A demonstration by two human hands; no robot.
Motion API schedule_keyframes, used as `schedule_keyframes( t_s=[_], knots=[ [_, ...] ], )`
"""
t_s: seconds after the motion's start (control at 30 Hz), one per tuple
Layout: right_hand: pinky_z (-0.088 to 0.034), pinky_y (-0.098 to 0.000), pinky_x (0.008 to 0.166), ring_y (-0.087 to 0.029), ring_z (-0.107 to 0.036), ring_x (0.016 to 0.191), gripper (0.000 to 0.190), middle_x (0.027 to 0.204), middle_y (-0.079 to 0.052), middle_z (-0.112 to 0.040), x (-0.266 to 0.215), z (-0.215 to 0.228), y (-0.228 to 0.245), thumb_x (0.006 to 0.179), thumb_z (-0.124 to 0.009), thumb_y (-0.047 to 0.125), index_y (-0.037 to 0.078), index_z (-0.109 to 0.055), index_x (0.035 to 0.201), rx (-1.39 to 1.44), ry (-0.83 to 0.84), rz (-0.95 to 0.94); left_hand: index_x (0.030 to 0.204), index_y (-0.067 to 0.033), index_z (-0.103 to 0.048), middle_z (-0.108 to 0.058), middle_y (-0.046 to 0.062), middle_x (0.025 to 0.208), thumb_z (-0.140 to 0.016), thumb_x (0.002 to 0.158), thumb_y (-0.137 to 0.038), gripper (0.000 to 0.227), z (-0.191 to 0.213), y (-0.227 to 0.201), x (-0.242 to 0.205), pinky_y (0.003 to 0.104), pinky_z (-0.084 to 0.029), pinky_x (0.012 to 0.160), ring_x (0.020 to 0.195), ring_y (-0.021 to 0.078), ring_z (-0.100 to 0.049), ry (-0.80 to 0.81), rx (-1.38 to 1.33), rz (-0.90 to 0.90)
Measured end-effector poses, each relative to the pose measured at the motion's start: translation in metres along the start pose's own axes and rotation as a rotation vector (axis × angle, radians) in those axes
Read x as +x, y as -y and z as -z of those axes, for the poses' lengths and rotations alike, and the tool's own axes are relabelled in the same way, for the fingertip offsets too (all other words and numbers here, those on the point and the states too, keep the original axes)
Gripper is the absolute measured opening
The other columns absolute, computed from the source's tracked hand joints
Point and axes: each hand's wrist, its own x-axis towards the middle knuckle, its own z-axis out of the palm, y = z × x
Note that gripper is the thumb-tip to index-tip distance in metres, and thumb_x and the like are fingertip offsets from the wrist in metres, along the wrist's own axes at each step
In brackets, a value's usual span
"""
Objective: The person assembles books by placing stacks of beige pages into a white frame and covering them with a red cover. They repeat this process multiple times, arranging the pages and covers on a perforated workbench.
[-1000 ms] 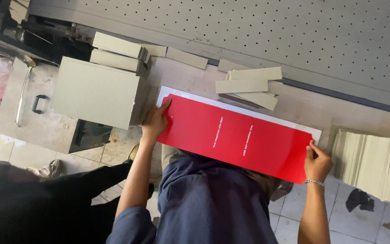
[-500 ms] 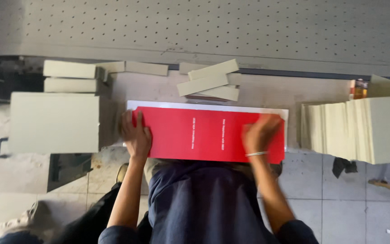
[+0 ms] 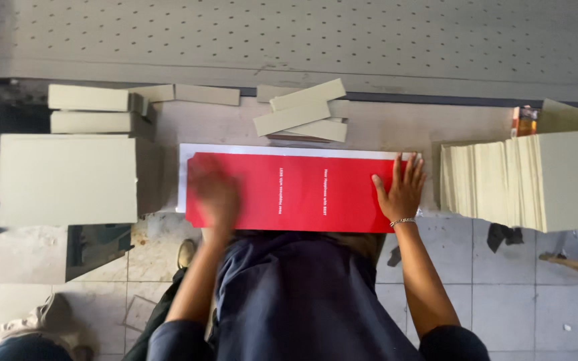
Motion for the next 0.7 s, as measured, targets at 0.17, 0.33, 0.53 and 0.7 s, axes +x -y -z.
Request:
schedule_keyframes(
  t_s=[0.17,0.33,0.53,0.7],
  knots=[
    [-0.018,-0.0653,0.120,-0.051,-0.019,0.152,0.085,0.165,-0.031,-0.023,-0.009,-0.002,-0.003,0.101,-0.046,0.063,0.009,-0.028,0.164,-0.021,0.089,-0.056,0.152,-0.0232,-0.050,-0.040,0.012,0.163,-0.055,0.092,-0.070,0.076,-0.027,-0.134,-0.052,0.071,-0.027,0.116,0.150,0.0379,-0.037,0.182,-0.693,-0.317],
    [-0.017,-0.0652,0.121,-0.049,-0.018,0.153,0.081,0.167,-0.028,-0.021,0.002,-0.007,-0.002,0.103,-0.044,0.062,0.009,-0.031,0.163,-0.020,0.069,-0.057,0.138,-0.0235,-0.066,-0.063,0.017,0.139,-0.059,0.089,-0.060,0.061,-0.059,0.005,-0.024,0.060,-0.044,0.109,0.136,0.0412,-0.054,0.480,-0.388,0.175],
    [-0.023,-0.0649,0.118,-0.054,-0.041,0.141,0.080,0.150,-0.039,-0.045,0.003,0.003,0.130,0.093,-0.070,0.044,-0.008,-0.048,0.149,-0.054,-0.007,-0.041,0.164,-0.0185,-0.033,-0.022,0.030,0.166,-0.040,0.099,-0.071,0.083,-0.044,0.069,-0.007,0.067,-0.019,0.121,0.154,0.0488,-0.018,0.358,-0.287,0.158],
    [-0.018,-0.0608,0.122,-0.042,-0.035,0.147,0.079,0.156,-0.022,-0.041,-0.028,-0.054,0.287,0.094,-0.058,0.058,0.007,-0.043,0.152,0.258,0.086,0.363,0.165,-0.0233,-0.030,-0.018,0.032,0.166,-0.041,0.100,-0.069,0.080,-0.044,0.082,-0.010,0.070,-0.021,0.118,0.151,0.0551,-0.017,0.393,-0.272,0.182]
  ],
)
